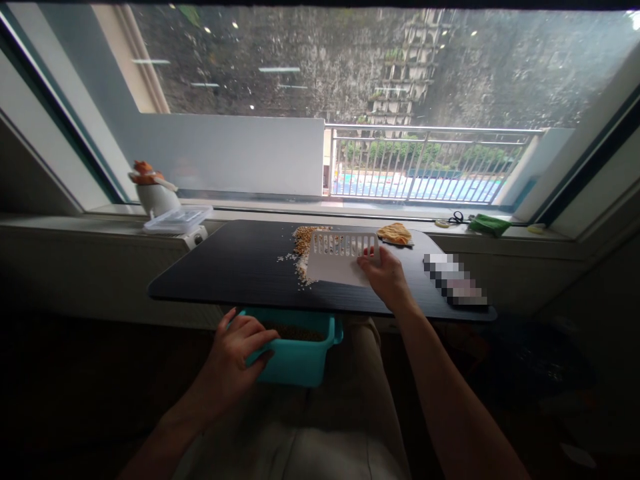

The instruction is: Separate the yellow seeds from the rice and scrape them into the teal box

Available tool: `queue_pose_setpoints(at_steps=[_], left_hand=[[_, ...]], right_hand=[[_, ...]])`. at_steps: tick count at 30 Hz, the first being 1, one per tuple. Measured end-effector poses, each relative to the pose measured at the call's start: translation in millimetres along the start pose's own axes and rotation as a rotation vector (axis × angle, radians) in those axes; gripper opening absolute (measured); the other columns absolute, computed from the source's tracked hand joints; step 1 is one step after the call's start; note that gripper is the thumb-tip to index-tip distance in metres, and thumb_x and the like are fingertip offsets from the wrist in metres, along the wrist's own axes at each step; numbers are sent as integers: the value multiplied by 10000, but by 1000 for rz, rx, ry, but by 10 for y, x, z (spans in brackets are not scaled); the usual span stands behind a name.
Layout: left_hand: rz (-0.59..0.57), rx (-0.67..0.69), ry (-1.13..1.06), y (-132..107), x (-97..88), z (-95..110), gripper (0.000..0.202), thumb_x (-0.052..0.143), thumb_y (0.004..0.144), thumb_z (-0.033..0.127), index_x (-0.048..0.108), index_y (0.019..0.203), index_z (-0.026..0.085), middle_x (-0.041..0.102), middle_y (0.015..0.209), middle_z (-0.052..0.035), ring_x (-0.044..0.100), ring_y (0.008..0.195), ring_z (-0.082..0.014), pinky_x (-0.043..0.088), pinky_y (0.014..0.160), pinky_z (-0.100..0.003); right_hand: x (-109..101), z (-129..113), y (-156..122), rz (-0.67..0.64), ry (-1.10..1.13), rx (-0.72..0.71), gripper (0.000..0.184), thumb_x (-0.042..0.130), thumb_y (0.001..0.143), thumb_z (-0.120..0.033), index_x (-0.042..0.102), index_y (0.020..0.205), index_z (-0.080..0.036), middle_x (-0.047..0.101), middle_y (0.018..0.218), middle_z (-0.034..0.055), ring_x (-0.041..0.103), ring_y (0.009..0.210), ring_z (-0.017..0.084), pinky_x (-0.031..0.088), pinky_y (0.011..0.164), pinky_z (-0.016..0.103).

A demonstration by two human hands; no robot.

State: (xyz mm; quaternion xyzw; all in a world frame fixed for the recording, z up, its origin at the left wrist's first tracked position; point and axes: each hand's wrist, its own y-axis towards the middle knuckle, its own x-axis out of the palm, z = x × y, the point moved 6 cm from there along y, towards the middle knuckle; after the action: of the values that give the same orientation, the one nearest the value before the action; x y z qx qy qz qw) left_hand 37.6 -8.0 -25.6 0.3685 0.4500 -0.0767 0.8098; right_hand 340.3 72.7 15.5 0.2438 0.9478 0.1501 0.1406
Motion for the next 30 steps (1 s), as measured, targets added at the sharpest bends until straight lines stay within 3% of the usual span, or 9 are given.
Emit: queue_pose_setpoints(at_steps=[19, 25, 30], left_hand=[[-15, -13, -3, 3, -12, -7, 309, 614, 794, 25, 699, 1000, 240, 656, 863, -3, 608, 949, -243, 204, 1114, -692], [-2, -21, 8, -25, -72, -67, 309, 617, 789, 35, 709, 1000, 241, 664, 870, -6, 609, 936, -244, 227, 1104, -682], [6, -30, 17, -42, -91, -110, 294, 613, 802, 57, 710, 1012, 238, 673, 884, -14, 611, 952, -251, 205, 1114, -692]], right_hand=[[216, -48, -82, -102, 33, -35, 307, 749, 663, -442, 647, 828, -204, 644, 717, -10, 583, 657, 165, 484, 627, 311], [438, -30, -235, -205, 87, -8, 342, 743, 660, -484, 654, 823, -197, 660, 722, 6, 596, 644, 171, 509, 616, 319], [389, -14, -274, -287, 139, -1, 360, 774, 657, -495, 660, 821, -195, 680, 747, 10, 622, 678, 175, 521, 639, 312]])
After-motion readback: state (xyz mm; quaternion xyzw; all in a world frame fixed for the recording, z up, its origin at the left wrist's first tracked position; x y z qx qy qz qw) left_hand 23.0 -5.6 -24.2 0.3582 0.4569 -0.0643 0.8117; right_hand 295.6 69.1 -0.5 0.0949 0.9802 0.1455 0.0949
